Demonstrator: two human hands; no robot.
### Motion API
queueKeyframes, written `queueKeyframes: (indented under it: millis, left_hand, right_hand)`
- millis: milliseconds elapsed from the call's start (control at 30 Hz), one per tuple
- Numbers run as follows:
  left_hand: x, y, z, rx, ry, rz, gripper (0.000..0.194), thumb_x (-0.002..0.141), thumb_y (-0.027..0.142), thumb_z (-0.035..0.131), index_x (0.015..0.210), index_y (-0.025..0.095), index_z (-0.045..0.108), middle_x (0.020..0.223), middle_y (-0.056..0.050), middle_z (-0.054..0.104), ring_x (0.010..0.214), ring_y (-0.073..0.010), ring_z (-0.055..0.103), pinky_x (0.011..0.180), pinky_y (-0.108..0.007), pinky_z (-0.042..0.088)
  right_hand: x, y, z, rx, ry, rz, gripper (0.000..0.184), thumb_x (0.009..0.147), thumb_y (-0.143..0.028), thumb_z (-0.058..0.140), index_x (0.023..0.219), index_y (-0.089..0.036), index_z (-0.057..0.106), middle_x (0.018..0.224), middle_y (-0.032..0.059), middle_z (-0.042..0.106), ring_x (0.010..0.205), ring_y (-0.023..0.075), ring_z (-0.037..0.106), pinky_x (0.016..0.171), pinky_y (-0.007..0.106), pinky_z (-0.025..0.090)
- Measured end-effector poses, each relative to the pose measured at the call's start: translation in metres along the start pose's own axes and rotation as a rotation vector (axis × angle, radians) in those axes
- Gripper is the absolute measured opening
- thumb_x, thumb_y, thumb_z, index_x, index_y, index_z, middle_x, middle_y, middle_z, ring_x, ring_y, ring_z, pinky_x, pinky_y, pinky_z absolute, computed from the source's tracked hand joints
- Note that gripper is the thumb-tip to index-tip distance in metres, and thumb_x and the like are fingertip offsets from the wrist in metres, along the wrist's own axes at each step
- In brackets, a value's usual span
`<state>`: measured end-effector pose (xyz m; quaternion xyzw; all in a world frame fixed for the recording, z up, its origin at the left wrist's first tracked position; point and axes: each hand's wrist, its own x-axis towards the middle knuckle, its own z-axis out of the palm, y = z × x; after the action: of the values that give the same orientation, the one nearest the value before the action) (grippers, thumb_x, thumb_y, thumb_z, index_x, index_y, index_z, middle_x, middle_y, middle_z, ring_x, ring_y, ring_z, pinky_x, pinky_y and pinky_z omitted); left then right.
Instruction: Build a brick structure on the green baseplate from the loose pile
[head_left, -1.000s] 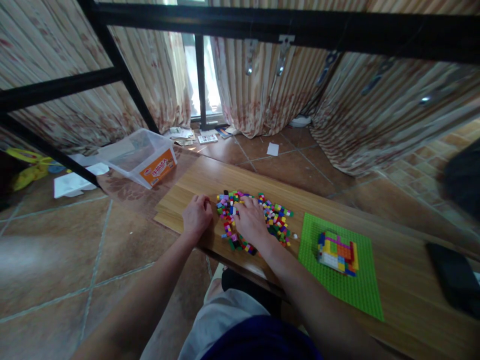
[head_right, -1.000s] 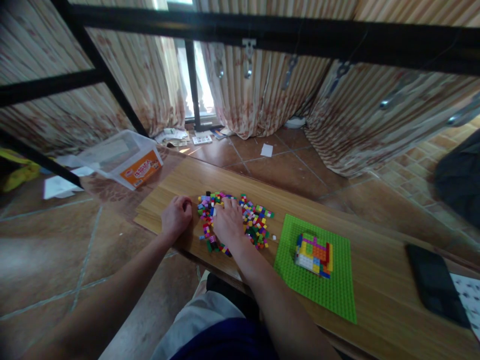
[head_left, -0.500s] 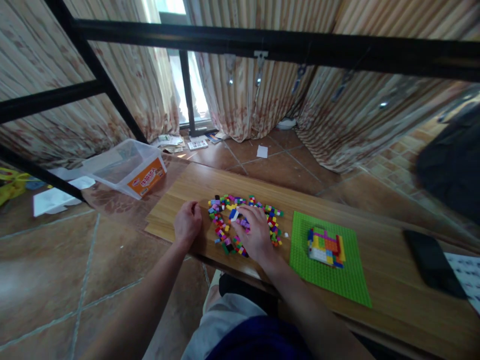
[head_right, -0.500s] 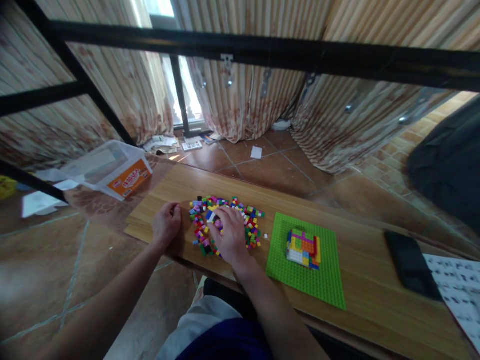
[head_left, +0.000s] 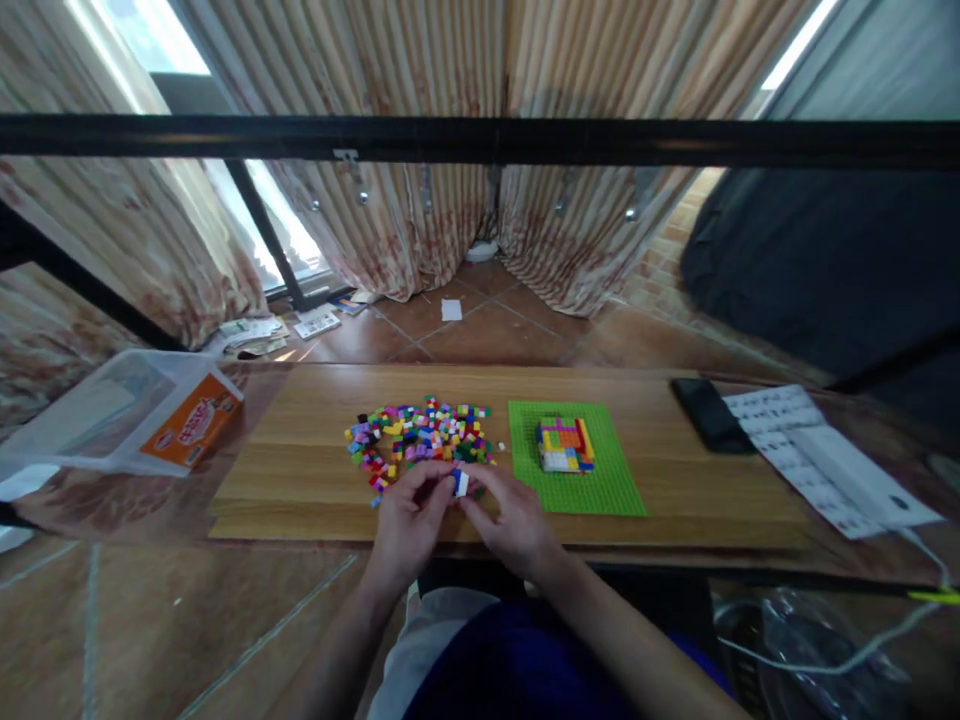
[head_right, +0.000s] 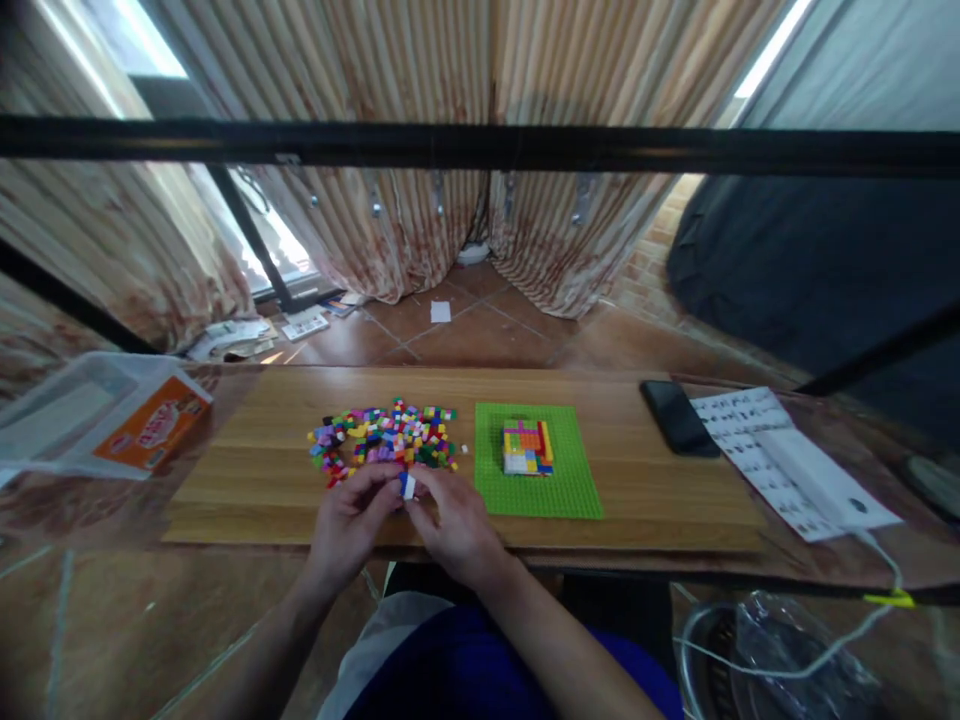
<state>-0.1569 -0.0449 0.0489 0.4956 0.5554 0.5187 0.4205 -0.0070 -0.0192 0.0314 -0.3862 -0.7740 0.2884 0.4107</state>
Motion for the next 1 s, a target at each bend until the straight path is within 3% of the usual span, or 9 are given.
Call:
queueKeyframes:
  millis: [233,467,800,1000]
  left_hand:
    - [-0.011,-0.002,0.029,0.016,-0.089,-0.196,0.016,0.074,0.032,0.066,0.085,0.021,0.069,0.082,-0.003,0.070,0.076,-0.0175,0.063,0.071,-0.028,0.051]
    - [-0.018,-0.007,0.048,-0.025,-0.161,-0.339,0.016,0.068,0.032,0.069,0.078,0.020,0.070,0.078,-0.004,0.070,0.071,-0.0172,0.063,0.068,-0.027,0.050]
    - [-0.018,-0.002,0.065,0.119,-0.303,-0.325,0.011,0.069,0.029,0.066,0.070,0.018,0.069,0.065,-0.003,0.066,0.061,-0.0146,0.059,0.059,-0.024,0.046]
    - [-0.012,0.005,0.058,0.099,-0.385,-0.398,0.016,0.067,0.031,0.067,0.073,0.017,0.068,0.055,0.000,0.060,0.051,-0.0124,0.054,0.054,-0.024,0.044]
  right_hand:
    - [-0.034,-0.007,-0.009,0.250,0.090,0.281,0.034,0.085,-0.015,0.052,0.115,-0.025,0.065,0.095,0.0036,0.069,0.092,0.0169,0.065,0.086,0.031,0.052]
    - [-0.051,0.001,-0.020,0.449,0.120,0.470,0.023,0.082,-0.022,0.061,0.103,-0.023,0.070,0.096,0.0036,0.069,0.089,0.0170,0.064,0.084,0.031,0.052]
    - [-0.067,0.014,-0.037,0.559,0.055,0.597,0.020,0.079,-0.023,0.061,0.096,-0.019,0.071,0.085,0.0030,0.071,0.080,0.0173,0.065,0.077,0.032,0.051]
    - [-0.073,0.031,-0.065,0.507,0.121,0.689,0.021,0.074,-0.029,0.067,0.092,-0.018,0.073,0.076,0.0015,0.068,0.070,0.0150,0.061,0.069,0.030,0.050]
